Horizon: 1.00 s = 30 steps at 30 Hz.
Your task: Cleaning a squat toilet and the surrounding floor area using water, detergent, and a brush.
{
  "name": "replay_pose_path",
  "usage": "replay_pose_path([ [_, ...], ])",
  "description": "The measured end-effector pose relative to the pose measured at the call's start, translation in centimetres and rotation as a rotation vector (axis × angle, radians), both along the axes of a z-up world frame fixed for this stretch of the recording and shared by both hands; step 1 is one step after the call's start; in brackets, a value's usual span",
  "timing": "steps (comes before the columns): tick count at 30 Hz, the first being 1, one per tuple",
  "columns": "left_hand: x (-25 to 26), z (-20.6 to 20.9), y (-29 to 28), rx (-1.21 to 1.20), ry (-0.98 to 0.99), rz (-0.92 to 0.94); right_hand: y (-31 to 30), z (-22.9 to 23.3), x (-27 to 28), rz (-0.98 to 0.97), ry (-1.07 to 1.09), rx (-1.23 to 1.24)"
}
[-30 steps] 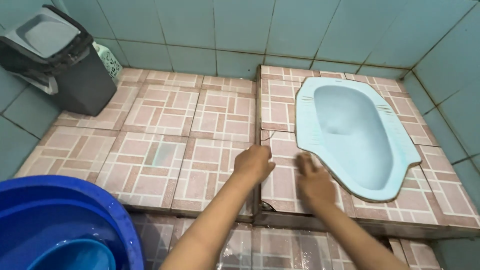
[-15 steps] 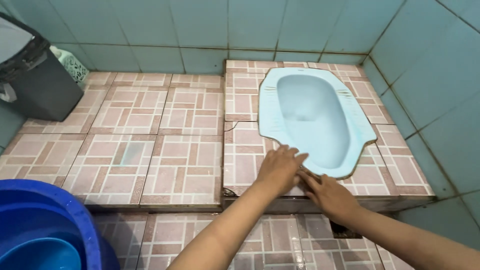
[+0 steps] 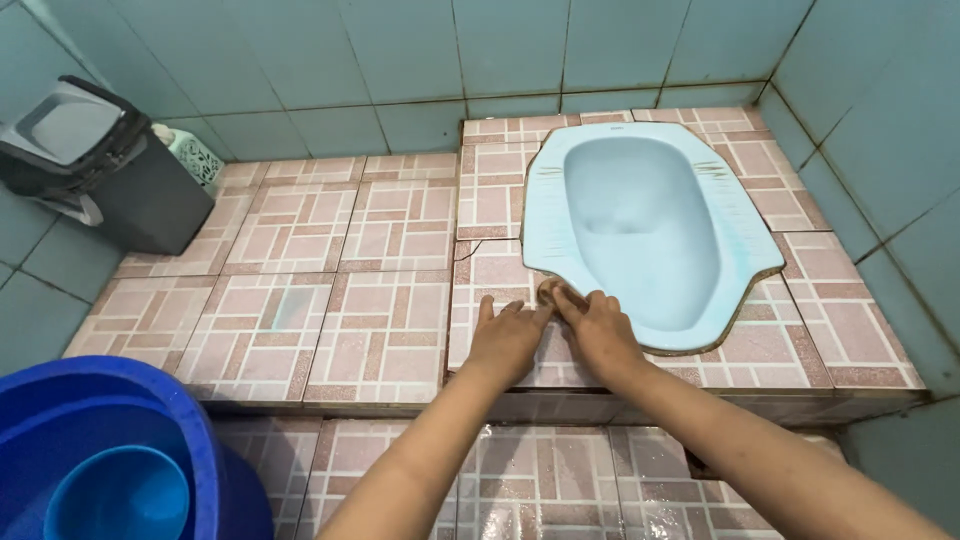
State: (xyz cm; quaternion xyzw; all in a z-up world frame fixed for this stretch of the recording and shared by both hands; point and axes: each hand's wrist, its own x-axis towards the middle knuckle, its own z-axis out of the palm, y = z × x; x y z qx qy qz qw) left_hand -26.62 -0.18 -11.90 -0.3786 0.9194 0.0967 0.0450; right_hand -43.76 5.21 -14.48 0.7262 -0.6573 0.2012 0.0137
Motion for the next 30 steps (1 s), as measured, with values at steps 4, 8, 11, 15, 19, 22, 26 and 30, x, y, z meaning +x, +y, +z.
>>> replay_pose_path([
  [4, -0.3, -2.4, -0.8, -0.173, 0.238, 0.021, 1.9, 3.3, 2.7, -0.278, -0.718, 0.475],
  [8, 1.4, 3.2, 1.5, -0.125, 0.172, 0.185, 5.2, 6.0, 2.3, 0.022, -0.470, 0.412],
  [11, 0.9, 3.7, 1.7, -0.114, 0.347, 0.261, 7.3, 2.8, -4.1, -0.116, -0.406, 0.518],
  [15, -1.8, 3.5, 3.3, 0.002, 0.547, 0.298, 10.2, 11.2, -0.3, -0.650, -0.853, 0.630],
  [19, -4.0, 2.8, 4.3, 0.186, 0.585, 0.267, 12.9, 2.0, -6.3, -0.021, 0.089, -0.064],
  [22, -5.1, 3.2, 4.3, 0.318, 0.613, 0.339, 13.9, 8.2, -8.9, -0.775, -0.604, 0.518],
  [26, -4.8, 3.2, 4.1, 0.277, 0.553, 0.373, 15.2, 3.6, -16.2, -0.881, -0.639, 0.229],
  [30, -5.1, 3.9, 4.3, 0.238, 0.443, 0.330, 13.7, 5.4, -11.7, -0.943, -0.716, 0.312],
])
